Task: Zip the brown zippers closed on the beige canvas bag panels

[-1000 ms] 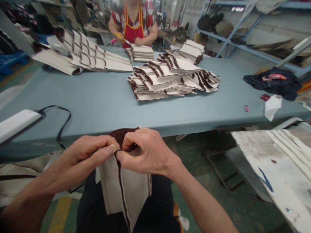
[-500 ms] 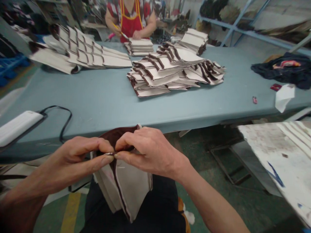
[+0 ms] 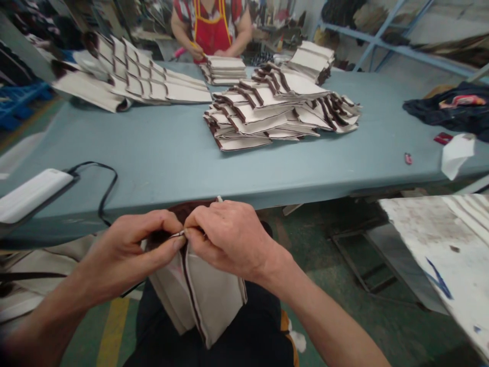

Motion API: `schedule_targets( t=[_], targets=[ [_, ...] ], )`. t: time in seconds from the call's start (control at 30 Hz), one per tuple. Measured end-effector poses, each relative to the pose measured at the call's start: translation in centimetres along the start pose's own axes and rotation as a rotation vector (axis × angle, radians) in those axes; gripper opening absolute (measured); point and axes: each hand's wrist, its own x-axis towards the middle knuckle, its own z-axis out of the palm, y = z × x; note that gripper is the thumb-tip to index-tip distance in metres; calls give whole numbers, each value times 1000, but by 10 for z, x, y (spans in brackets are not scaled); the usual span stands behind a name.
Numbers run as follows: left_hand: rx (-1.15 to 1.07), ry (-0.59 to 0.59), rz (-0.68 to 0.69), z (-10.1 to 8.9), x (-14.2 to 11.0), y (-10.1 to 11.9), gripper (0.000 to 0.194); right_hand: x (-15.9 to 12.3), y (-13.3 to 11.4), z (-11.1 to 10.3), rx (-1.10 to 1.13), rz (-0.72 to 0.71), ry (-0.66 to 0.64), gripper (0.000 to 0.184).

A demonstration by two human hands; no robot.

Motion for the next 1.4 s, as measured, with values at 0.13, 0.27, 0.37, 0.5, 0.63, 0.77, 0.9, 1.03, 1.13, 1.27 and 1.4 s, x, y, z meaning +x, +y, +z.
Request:
schedule_targets(
  t=[0.13,0.27,0.37,0.5,0.63,0.77,0.9,1.03,1.13,1.27,1.4],
  targets=[
    [76,4,31,1,-4,0,17,1,-6,-3,73,164,-136,8],
    [120,41,42,-2,-6,0,15,5,-9,-1,16,209,-228,10],
    [144,51,85,-4,-9,0,14,8,-11,0,30,172,-180,11],
    [150,73,177,-6,-15,-1,14,10,-14,-4,322,260,-191,13],
    [173,99,253,-4,-20,-1,15,11,-14,-5,802,512,-289,15],
    [278,97,405,-4,-23,-8,15,10,-10,0,1100,597,-321,19],
    [354,79,584,-6,-24,-23,24,8,-3,4,1197,668,-347,22],
    [409,48,610,-6,-24,-31,34,9,-3,6,1177,758,-328,20],
    [405,75,589,-2,-25,-27,33,10,-10,4,1032,732,-344,16],
    [338,159,317,4,-26,-14,27,7,-18,-1,557,462,-273,9],
    [216,77,195,0,-24,-4,25,1,-16,0,250,185,-197,16]
  ],
)
